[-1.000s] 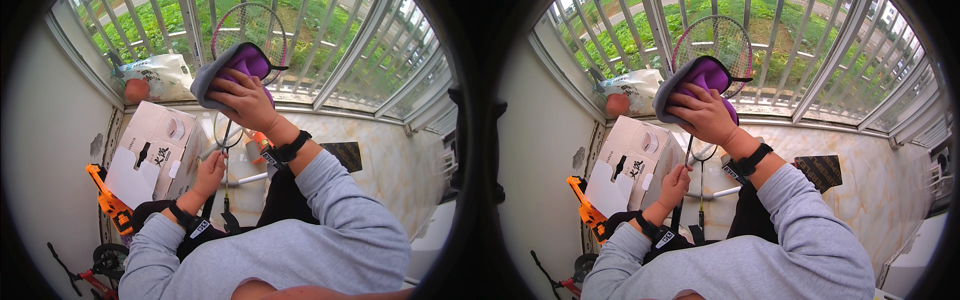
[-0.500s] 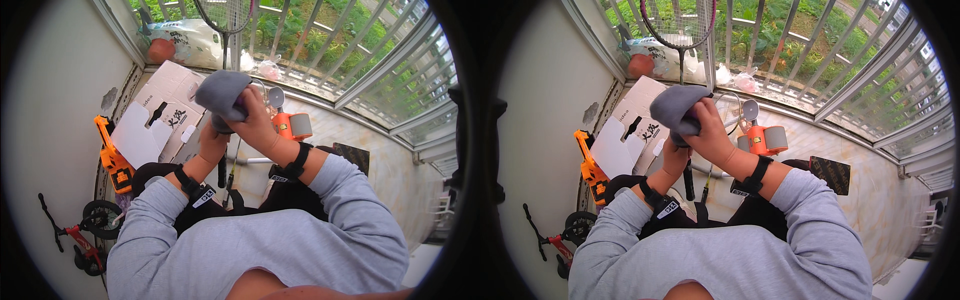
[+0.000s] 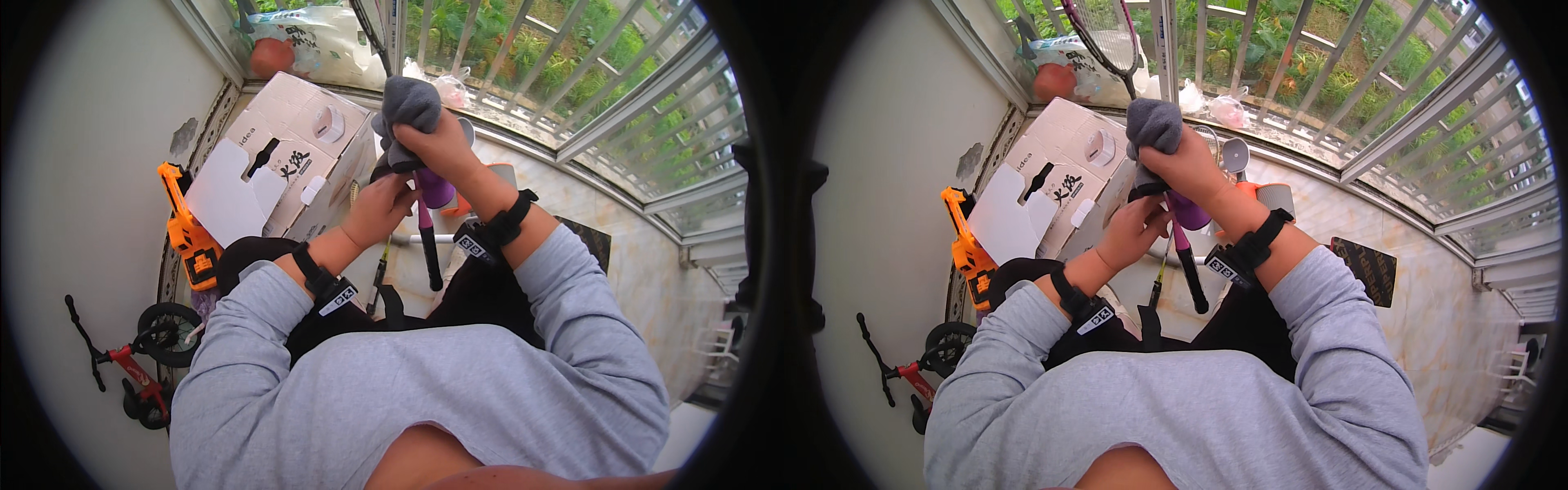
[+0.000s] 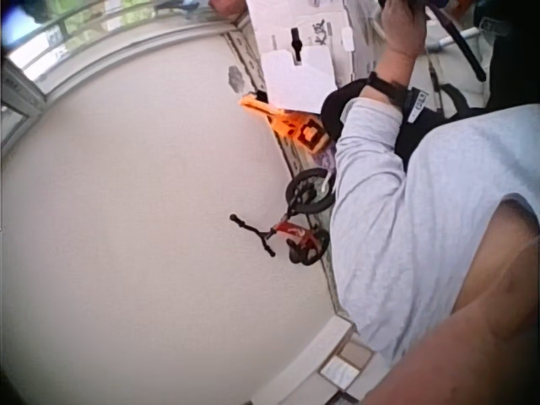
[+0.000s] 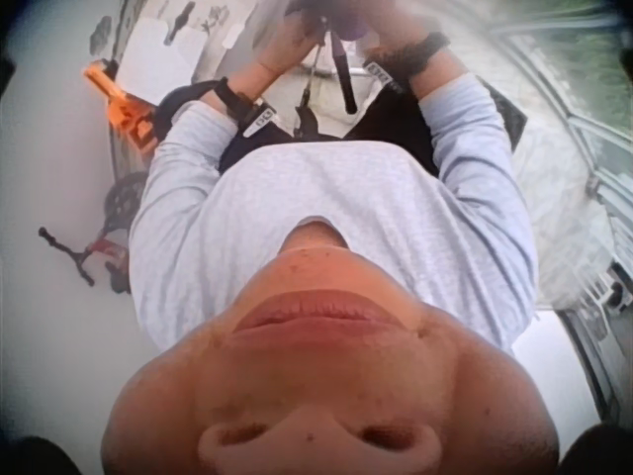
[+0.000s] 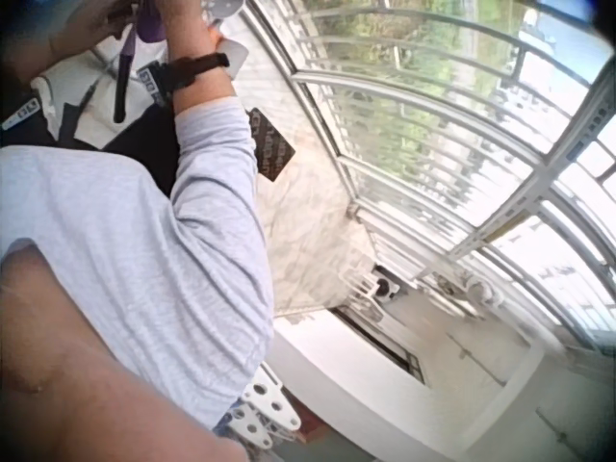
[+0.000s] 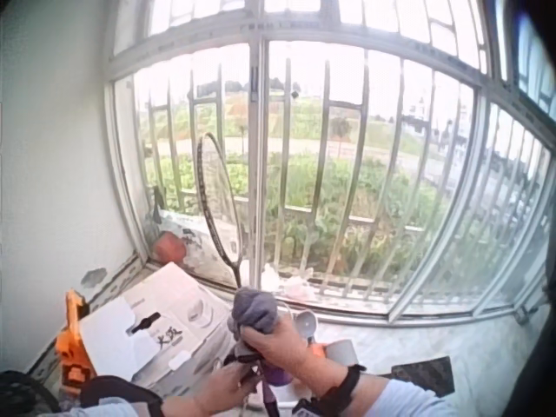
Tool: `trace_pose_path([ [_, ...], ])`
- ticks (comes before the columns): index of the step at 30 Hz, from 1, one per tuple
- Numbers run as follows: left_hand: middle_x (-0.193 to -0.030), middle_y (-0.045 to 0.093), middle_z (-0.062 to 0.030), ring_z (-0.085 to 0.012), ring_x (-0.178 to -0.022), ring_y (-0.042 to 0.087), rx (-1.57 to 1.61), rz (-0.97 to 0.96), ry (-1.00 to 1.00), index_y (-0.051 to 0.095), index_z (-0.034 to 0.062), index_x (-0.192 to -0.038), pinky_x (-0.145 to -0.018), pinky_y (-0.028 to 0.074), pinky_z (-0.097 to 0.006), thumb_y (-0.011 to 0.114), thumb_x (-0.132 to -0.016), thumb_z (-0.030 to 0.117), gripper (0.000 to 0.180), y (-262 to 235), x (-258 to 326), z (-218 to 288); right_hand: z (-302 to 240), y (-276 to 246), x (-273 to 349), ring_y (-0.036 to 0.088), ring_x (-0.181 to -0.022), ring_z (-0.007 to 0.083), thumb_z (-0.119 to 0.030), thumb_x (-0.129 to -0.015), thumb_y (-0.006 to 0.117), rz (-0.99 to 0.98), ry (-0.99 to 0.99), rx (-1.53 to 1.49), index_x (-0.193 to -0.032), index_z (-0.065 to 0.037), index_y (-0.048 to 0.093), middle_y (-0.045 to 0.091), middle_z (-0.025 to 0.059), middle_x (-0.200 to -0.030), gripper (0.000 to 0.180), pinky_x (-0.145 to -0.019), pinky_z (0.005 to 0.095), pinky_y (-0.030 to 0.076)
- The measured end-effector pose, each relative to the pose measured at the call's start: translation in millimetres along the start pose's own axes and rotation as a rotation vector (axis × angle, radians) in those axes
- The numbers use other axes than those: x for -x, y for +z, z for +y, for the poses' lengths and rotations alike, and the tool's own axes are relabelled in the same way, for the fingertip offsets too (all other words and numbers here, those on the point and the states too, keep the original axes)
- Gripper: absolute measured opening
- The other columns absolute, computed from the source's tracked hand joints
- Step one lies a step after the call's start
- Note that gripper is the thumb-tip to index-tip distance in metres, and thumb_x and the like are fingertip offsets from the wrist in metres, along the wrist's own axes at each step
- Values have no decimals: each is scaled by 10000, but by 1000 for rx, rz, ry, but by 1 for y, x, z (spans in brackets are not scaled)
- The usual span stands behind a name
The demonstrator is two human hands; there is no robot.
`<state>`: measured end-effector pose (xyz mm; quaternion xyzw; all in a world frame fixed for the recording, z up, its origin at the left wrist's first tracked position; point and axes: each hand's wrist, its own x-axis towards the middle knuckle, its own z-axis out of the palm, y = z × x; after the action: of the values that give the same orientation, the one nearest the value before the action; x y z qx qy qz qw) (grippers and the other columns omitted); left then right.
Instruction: The person wipes a yellow toy excavator, a badminton racket, a face mask, and a green dinosaur toy with a purple cloth. They then place the cleaned items into a cardboard box.
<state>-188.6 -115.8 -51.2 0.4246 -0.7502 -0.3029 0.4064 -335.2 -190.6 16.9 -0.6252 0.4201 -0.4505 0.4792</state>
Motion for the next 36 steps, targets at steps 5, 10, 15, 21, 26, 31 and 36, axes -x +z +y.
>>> trace_pose_path([
  [5,-691,520,22,-47,-625,513,306,281,-185,575,20,-1114,-578,402,-196,481,-1020,293,303,-35,-16,-5,2,-15,-14,606,-803,110,-189,-822,698,17,-99,-53,-971,-4,651,667,49,-870,242,-736,282,508],
  [10,-998,588,-26,-93,-894,544,401,285,-73,562,22,-1213,-814,437,-234,560,-981,338,391,-54,-34,-14,7,-4,-4,637,-808,316,-212,-741,706,-183,-382,457,-930,-84,643,665,110,-854,237,-724,415,509],
  [15,-1048,627,-75,-179,-970,593,784,340,-304,591,-2,-1148,-924,454,-319,306,-1007,558,644,-52,-31,-18,14,9,-2,600,-952,239,-197,-692,727,-236,-707,1044,-945,-171,610,629,16,-902,280,-775,399,458],
  [21,-742,592,-79,-266,-952,629,1145,653,-451,556,-6,-1166,-920,486,-398,283,-1013,532,622,-99,-37,-38,30,-16,-15,573,-1006,233,-185,-736,686,-156,-608,1159,-1011,-187,594,615,0,-948,290,-790,406,438],
  [26,-624,501,-33,-247,-860,632,1166,1004,-611,604,-12,-1034,-850,501,-394,248,-1021,497,621,-147,-33,-56,48,-61,-32,530,-1138,219,-171,-739,697,64,-538,1262,-1172,-192,589,610,-6,-1066,448,-910,423,405],
  [31,-504,335,16,-152,-542,445,1251,1177,-526,603,17,-926,-685,448,-350,265,-1017,443,551,-169,-23,-62,49,-107,-38,577,-1079,335,-219,-712,757,87,-266,1124,-1136,-126,567,623,105,-1118,474,-874,425,483],
  [36,-475,249,26,-113,-460,273,1485,1028,-292,595,24,-864,-582,349,-322,271,-1030,385,513,-171,-19,-65,54,-106,-33,594,-1036,351,-266,-728,770,-130,-173,676,-1146,-75,586,634,138,-1096,495,-911,399,483],
])
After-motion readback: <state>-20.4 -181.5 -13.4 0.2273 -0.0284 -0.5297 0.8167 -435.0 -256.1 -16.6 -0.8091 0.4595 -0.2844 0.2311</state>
